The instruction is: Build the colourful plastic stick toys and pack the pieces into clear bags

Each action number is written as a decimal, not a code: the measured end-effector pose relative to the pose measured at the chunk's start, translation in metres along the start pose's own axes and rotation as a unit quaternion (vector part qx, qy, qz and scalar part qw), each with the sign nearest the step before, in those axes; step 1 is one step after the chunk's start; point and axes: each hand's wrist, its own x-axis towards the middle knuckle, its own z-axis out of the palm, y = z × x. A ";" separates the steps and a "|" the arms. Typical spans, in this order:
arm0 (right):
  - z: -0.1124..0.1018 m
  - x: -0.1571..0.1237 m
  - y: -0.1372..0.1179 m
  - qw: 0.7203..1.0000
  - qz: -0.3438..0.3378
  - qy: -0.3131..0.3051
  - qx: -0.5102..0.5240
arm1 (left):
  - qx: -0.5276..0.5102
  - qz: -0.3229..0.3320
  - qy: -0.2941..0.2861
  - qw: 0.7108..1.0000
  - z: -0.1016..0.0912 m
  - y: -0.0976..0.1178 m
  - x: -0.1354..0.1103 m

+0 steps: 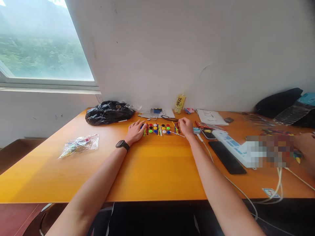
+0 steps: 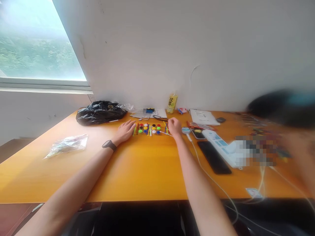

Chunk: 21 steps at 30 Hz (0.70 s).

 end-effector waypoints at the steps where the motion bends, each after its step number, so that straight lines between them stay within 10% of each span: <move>1: -0.010 0.001 0.003 1.000 0.005 -0.023 -0.009 | 0.001 -0.002 0.001 1.000 0.000 0.000 0.000; 9: -0.038 -0.006 0.014 0.962 -0.020 -0.272 -0.030 | 0.002 -0.002 0.010 1.000 0.004 -0.005 0.004; 21: -0.037 -0.010 0.005 0.961 -0.015 -0.274 -0.017 | 0.001 0.003 0.020 1.000 0.007 -0.007 0.004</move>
